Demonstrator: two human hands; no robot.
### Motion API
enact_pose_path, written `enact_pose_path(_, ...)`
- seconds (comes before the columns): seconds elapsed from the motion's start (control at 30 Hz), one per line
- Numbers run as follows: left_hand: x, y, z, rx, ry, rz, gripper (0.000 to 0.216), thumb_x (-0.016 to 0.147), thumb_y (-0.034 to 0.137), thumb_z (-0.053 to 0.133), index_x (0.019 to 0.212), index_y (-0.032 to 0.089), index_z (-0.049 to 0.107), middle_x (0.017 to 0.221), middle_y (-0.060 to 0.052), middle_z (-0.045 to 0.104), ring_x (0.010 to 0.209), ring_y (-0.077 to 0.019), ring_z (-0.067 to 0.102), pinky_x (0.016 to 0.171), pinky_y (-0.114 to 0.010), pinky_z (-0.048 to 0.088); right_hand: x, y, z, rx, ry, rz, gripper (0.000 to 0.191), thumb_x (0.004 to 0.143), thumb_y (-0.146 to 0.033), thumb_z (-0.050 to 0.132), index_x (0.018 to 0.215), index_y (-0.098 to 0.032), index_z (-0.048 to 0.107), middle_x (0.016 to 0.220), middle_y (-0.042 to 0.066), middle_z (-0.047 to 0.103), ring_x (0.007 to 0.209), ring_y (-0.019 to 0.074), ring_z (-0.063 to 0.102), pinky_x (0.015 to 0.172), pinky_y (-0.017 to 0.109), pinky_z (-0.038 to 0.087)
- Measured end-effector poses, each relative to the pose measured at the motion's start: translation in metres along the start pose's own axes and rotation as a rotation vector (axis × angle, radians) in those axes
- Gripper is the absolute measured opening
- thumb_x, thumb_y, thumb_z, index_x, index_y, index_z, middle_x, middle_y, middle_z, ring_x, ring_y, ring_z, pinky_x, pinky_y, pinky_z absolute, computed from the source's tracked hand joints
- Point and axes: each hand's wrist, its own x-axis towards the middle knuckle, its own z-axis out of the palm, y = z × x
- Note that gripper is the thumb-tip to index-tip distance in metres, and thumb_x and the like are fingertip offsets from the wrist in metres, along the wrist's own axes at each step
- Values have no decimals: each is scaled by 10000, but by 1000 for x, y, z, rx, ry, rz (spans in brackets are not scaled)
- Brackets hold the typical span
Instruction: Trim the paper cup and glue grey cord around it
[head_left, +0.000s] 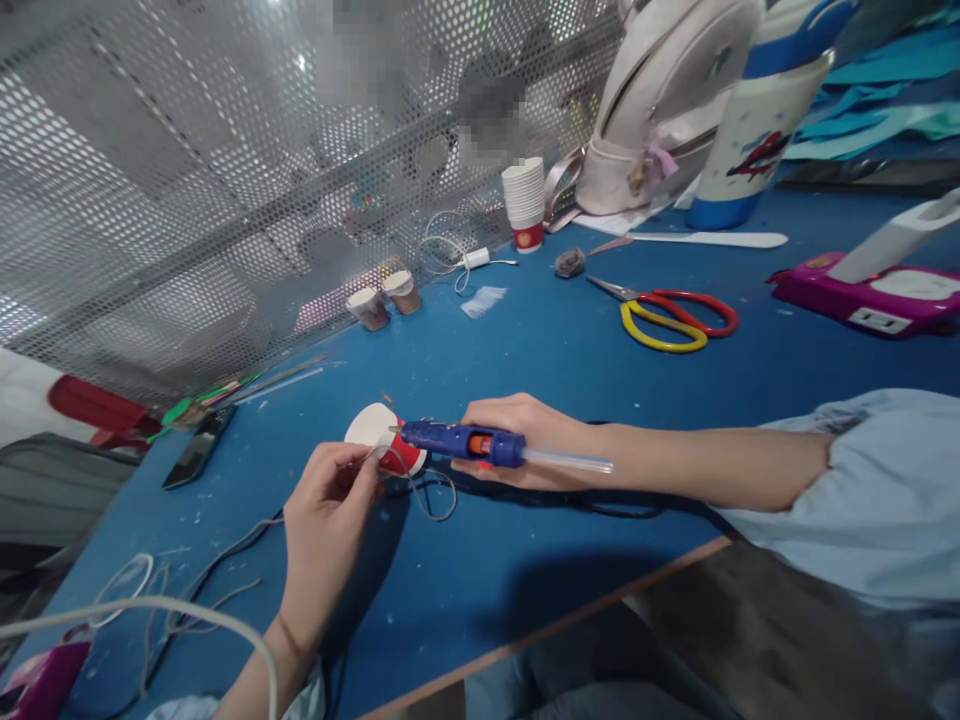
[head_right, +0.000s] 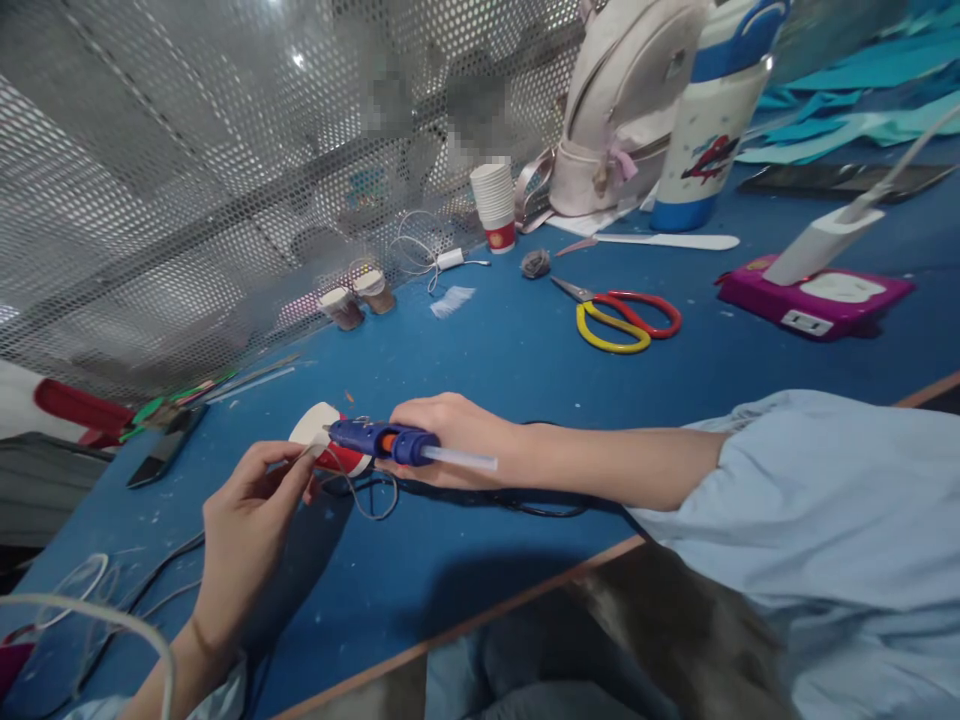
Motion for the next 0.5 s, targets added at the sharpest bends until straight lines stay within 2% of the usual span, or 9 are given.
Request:
enact_pose_path(0.17,-1,0,2,29,4,43,146,844,335,654,816,193,676,795,4,600,585,-94,555,539,-220,448,-3,2,4,-19,-68,7,133,860,-272,607,816,-158,557,769,55,628,653,139,555,605,238,421)
enact_pose_path(0.5,-1,1,2,34,-6,63,143,827,329,655,796,191,678,778,-3,607,600,-111,572,535,-230,453,-5,-1,7,-87,-89,4,86,806,-209,630,815,-164,557,784,48,634,670,136,552,608,225,426)
